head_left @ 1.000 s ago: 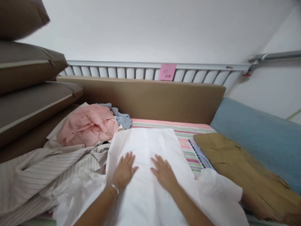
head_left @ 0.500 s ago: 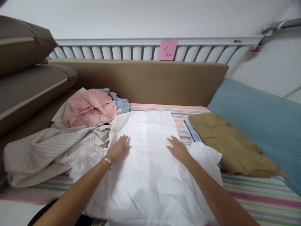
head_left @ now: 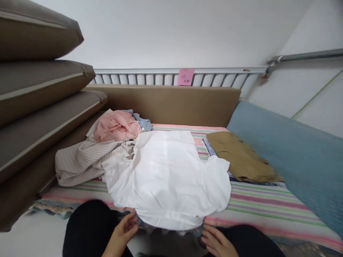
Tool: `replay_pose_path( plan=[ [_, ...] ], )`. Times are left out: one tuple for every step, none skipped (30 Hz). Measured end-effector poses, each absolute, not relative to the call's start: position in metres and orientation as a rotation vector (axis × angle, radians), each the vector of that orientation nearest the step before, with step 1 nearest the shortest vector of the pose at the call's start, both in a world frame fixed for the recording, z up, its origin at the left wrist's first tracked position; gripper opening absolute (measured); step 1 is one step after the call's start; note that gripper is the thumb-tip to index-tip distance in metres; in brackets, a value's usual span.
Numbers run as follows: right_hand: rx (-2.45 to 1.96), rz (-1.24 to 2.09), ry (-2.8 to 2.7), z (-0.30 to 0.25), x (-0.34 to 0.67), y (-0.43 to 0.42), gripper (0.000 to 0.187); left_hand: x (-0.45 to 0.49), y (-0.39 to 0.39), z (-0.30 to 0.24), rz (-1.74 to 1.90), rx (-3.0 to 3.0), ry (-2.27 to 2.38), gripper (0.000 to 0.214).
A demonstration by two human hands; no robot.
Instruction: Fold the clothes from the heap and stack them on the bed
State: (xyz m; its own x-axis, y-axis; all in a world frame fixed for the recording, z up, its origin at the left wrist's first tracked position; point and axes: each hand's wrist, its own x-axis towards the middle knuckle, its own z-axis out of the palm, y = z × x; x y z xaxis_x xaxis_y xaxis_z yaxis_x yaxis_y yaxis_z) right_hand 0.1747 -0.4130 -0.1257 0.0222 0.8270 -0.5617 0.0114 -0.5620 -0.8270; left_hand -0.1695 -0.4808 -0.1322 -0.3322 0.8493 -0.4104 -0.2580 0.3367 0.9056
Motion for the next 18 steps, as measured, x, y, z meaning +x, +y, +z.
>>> replay_pose_path(
  plan=[
    [-1.638,1.561,-0.765,-0.128,0.171,-0.410,0.062,-0.163,-0.472,-0.130,1.320,0.565,1.476,0.064],
    [-1.611,1.512,-0.697,-0.129,0.167,-0.408,0.066,-0.156,-0.465,-0.127,1.360,0.570,1.449,0.061],
    [-1.574,1.474,-0.661,-0.127,0.162,-0.406,0.070,-0.150,-0.459,-0.122,1.376,0.577,1.415,0.058],
    [-1.534,1.460,-0.647,-0.123,0.158,-0.405,0.071,-0.145,-0.456,-0.117,1.369,0.585,1.378,0.055],
    [-1.500,1.466,-0.650,-0.118,0.155,-0.405,0.072,-0.141,-0.454,-0.112,1.363,0.593,1.348,0.053],
    [-1.469,1.487,-0.669,-0.112,0.151,-0.405,0.071,-0.138,-0.454,-0.107,1.369,0.598,1.328,0.053],
    [-1.440,1.511,-0.697,-0.105,0.147,-0.406,0.070,-0.136,-0.454,-0.104,1.381,0.600,1.321,0.055],
    [-1.408,1.539,-0.729,-0.097,0.144,-0.406,0.069,-0.135,-0.454,-0.100,1.385,0.599,1.318,0.058],
    [-1.377,1.572,-0.754,-0.090,0.141,-0.406,0.067,-0.135,-0.454,-0.098,1.372,0.598,1.318,0.061],
    [-1.350,1.612,-0.774,-0.083,0.139,-0.405,0.066,-0.135,-0.454,-0.095,1.348,0.591,1.316,0.062],
    [-1.330,1.654,-0.788,-0.078,0.137,-0.404,0.065,-0.136,-0.453,-0.092,1.320,0.581,1.308,0.061],
    [-1.318,1.698,-0.795,-0.074,0.136,-0.402,0.062,-0.137,-0.451,-0.089,1.289,0.568,1.294,0.057],
    [-1.325,1.741,-0.796,-0.071,0.135,-0.399,0.059,-0.137,-0.448,-0.086,1.270,0.554,1.274,0.051],
    [-1.347,1.771,-0.796,-0.070,0.134,-0.395,0.056,-0.138,-0.445,-0.084,1.264,0.541,1.251,0.042],
    [-1.383,1.776,-0.795,-0.070,0.133,-0.392,0.052,-0.139,-0.442,-0.081,1.263,0.527,1.232,0.034],
    [-1.420,1.759,-0.798,-0.072,0.132,-0.388,0.049,-0.139,-0.439,-0.080,1.255,0.512,1.223,0.028],
    [-1.455,1.721,-0.805,-0.074,0.131,-0.384,0.045,-0.140,-0.437,-0.079,1.245,0.493,1.233,0.026],
    [-1.490,1.668,-0.823,-0.076,0.131,-0.381,0.043,-0.141,-0.436,-0.078,1.237,0.467,1.258,0.026]
  ],
)
